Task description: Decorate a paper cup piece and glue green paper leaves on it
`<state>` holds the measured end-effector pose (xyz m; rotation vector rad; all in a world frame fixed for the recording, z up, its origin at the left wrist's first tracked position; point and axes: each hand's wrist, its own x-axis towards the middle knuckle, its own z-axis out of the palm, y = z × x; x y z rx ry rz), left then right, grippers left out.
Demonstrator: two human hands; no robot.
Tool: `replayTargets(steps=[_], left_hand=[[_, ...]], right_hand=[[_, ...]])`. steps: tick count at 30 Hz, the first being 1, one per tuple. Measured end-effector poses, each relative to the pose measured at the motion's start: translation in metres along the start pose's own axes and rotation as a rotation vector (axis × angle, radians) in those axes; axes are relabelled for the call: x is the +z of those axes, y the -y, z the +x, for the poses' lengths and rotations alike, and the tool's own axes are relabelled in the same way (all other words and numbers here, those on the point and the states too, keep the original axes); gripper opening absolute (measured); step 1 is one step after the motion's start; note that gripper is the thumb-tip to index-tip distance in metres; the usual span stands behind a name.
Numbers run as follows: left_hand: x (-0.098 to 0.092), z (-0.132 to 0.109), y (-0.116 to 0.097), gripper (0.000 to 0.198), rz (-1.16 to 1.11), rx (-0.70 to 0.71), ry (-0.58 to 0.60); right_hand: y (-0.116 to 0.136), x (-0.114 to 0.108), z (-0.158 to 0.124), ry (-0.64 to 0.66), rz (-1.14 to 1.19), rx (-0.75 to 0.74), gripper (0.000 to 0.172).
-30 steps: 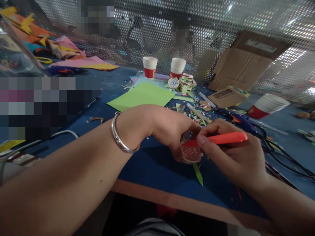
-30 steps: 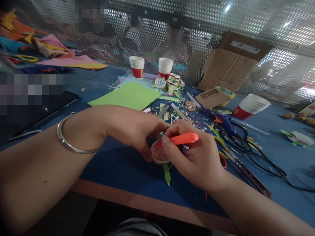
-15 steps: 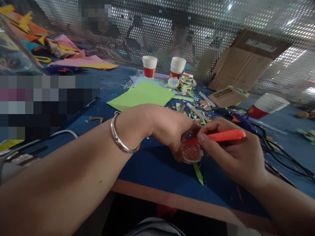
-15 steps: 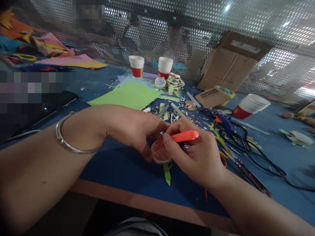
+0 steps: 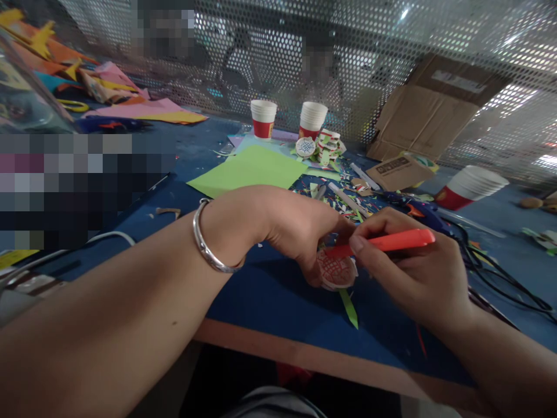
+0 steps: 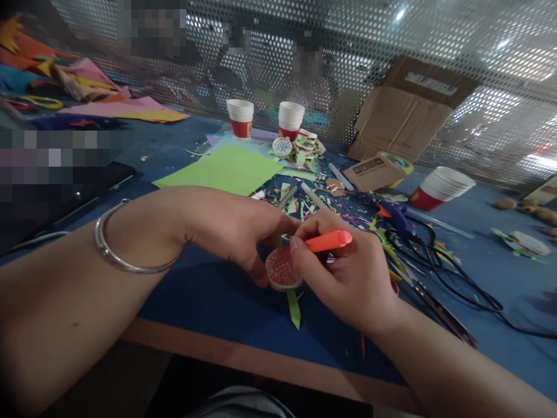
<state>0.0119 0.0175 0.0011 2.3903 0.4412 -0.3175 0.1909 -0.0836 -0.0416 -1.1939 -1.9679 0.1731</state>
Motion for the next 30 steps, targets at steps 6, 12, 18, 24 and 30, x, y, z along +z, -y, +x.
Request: replayTargets(steps=[6,12,18,24,30], left_hand=[[-0.0008,-0.0009,-0.0019,0.062,0.001,-0.030,0.010],[-0.0013,-0.0009,-0.0020,0.062,0.034,-0.030,0.015],[-0.0011,-0.0003,-0.0014,0.061,0.036,-0.031,0.008],[-0.0001,0.0001,-0.0024,0.064,0.034,-0.040,0.019],[0.0000,0.0008,-0.0009,0.067,0.048,-0.033,0.011]], right_hand=[[-0.0015,-0.0011,-0.0011,-0.031,-0.028,0.025,0.017],[-0.0032,0.0003,0.0000,-0.031,-0.037,0.021,0.017],[-0.0046,0.0011,-0.0010,-0.040,-0.056,0.021,0.017],[-0.0049,0.0001,-0.0016,-0.044,-0.085,0.008,0.017],[-0.0041,-0.0006,-0.0021,-0.035,-0.082,0.033,0.017]])
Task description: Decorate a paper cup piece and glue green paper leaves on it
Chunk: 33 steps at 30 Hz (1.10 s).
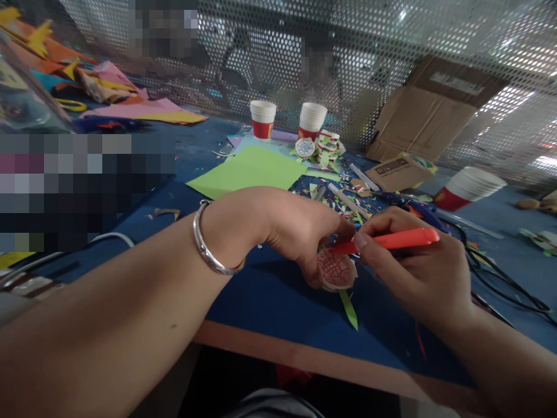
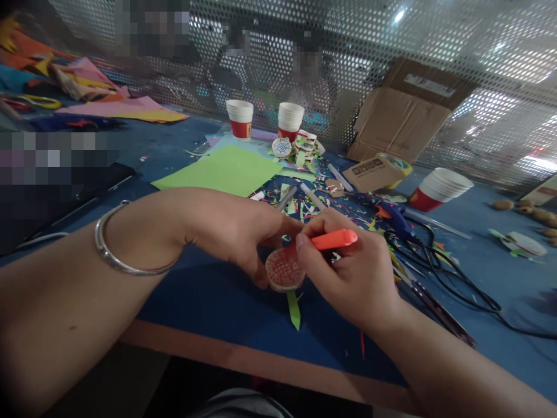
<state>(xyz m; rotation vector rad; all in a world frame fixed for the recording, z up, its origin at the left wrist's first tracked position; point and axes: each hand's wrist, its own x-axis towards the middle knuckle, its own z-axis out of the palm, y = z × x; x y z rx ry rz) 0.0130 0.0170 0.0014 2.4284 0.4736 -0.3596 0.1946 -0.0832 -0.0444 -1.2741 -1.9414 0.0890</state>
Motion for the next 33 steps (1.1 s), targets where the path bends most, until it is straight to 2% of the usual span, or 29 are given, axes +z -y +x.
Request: replayTargets(steps=[17,22,33], left_hand=[[-0.0004,-0.0010,-0.0020,0.064,0.022,-0.004,-0.015],[0.0002,-0.0026,-0.0035,0.060,0.052,0.033,-0.054],[-0.0005,-0.0025,-0.0048,0.059,0.040,-0.004,-0.034]], right_hand=[[0.0014,0.0005,0.0000,-0.015,-0.003,-0.043,0.018],[0.0024,0.0011,0.0010,-0.007,0.002,-0.022,0.018],[0.0013,-0.0025,-0.0003,0.018,0.015,0.012,0.019]])
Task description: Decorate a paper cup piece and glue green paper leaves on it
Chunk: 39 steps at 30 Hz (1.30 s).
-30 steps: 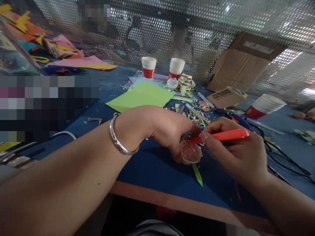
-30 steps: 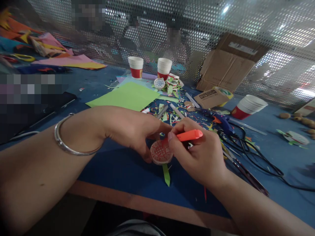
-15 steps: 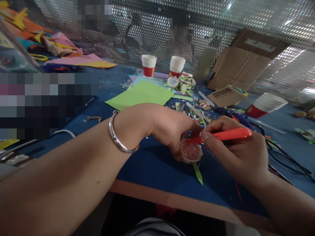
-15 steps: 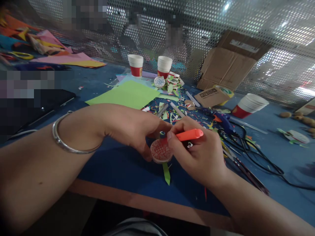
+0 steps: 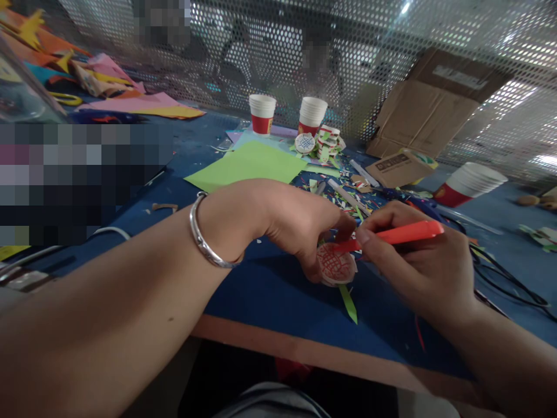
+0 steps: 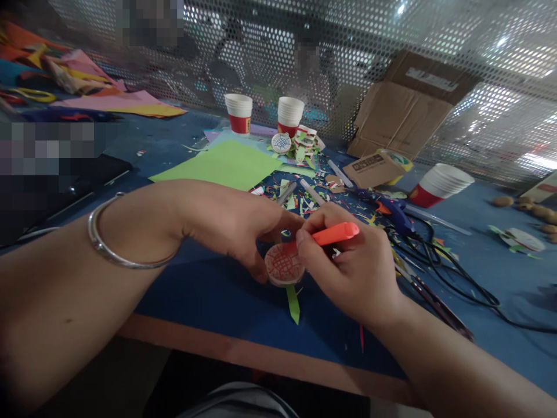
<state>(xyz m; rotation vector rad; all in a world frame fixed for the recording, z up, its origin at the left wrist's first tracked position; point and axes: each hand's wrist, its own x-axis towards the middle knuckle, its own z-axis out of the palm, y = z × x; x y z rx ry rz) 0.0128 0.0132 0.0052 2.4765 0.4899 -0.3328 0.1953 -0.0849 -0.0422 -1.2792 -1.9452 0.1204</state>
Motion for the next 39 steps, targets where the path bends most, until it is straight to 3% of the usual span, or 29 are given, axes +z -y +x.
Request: replayTargets(steps=[15,39], left_hand=[[-0.0005,0.0011,0.0018,0.066,-0.005,-0.010,0.017],[0.0002,0.0013,-0.0001,0.059,0.044,-0.063,0.011]], right_hand=[[-0.0020,-0.0006,0.0000,-0.043,-0.080,-0.033,0.021],[-0.0007,-0.0008,-0.0011,-0.030,-0.051,-0.017,0.020]])
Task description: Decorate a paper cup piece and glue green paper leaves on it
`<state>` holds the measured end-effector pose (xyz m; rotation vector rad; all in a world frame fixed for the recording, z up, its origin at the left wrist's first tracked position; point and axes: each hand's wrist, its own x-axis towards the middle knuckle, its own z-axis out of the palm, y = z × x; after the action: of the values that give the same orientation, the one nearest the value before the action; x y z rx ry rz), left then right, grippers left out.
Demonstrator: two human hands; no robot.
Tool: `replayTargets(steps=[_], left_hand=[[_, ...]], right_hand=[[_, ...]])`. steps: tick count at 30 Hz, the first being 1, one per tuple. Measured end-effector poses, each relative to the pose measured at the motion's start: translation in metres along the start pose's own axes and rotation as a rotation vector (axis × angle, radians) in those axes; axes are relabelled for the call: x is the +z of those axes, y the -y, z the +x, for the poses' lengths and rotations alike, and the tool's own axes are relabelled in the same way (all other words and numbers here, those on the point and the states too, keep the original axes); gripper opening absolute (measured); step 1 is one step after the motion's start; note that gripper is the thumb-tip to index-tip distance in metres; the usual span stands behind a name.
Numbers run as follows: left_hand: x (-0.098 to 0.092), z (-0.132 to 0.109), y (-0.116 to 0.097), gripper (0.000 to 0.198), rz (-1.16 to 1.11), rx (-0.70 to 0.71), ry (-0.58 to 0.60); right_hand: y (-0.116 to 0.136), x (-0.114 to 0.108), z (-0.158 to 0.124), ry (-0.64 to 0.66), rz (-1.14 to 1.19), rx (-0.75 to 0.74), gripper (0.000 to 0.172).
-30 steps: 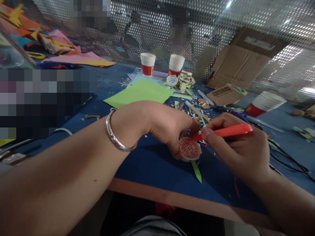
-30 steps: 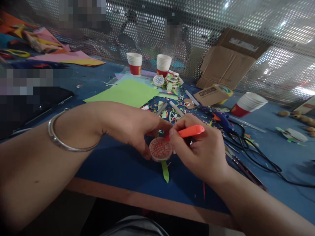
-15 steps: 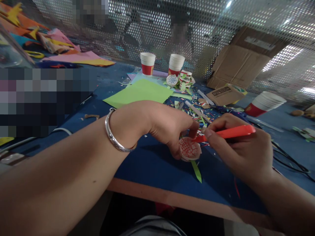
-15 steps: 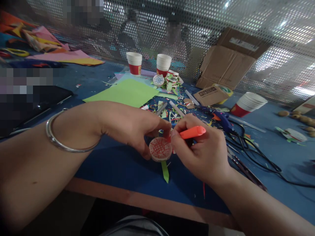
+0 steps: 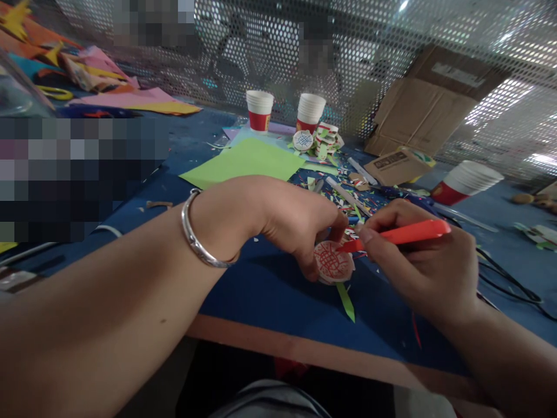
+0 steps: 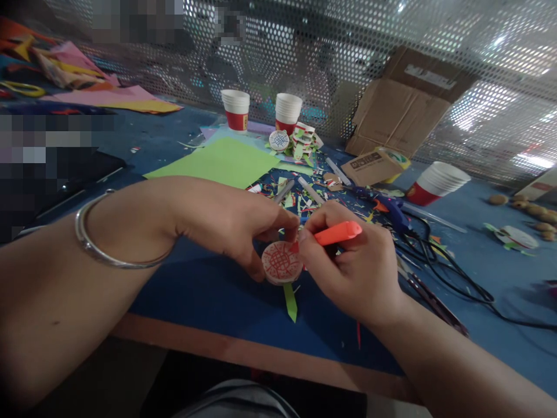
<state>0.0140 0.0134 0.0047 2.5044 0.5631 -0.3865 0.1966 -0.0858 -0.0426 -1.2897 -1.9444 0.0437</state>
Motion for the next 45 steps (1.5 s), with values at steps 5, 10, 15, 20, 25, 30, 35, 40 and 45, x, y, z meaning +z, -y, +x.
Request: replayTargets(steps=[5,10,15,20,25,30,35,40,45], left_hand=[[0.0006,0.0003,0.0011,0.058,-0.001,0.003,-0.004],[0.0012,0.0002,0.0006,0.053,0.012,0.011,-0.022],[0.0009,-0.0007,-0.0007,0.055,0.023,-0.001,-0.009],[0.0007,-0.0006,-0.0003,0.059,0.034,-0.001,-0.025],[0.0003,0.0012,0.0004,0.064,0.012,-0.023,0.014],[0.0009,-0.0006,-0.0016,0.056,0.008,-0.012,-0.002],[0.0015,-0.0008,-0.0024,0.050,-0.029,-0.017,-0.001],[0.0016,0.0008,-0.0018,0.050,-0.041,-0.028,-0.002],[0.0017,0.0005,-0.0002,0.057,-0.028,-0.022,-0.003]], right_hand=[[-0.0015,0.0006,0.0002,0.001,0.012,-0.014,0.020],[-0.0019,0.0010,0.0004,0.004,0.023,-0.010,0.022],[-0.0010,0.0002,0.0013,-0.004,0.002,-0.012,0.021],[-0.0018,0.0005,0.0018,-0.010,0.015,-0.003,0.021],[-0.0024,0.0012,0.0018,-0.002,0.025,0.003,0.019],[-0.0028,0.0003,0.0004,-0.020,0.043,-0.010,0.020],[-0.0026,-0.0010,0.0005,-0.001,0.016,-0.020,0.020],[-0.0027,-0.0018,0.0010,-0.013,0.005,-0.036,0.021],[-0.0026,-0.0019,0.0011,-0.019,0.021,-0.032,0.022]])
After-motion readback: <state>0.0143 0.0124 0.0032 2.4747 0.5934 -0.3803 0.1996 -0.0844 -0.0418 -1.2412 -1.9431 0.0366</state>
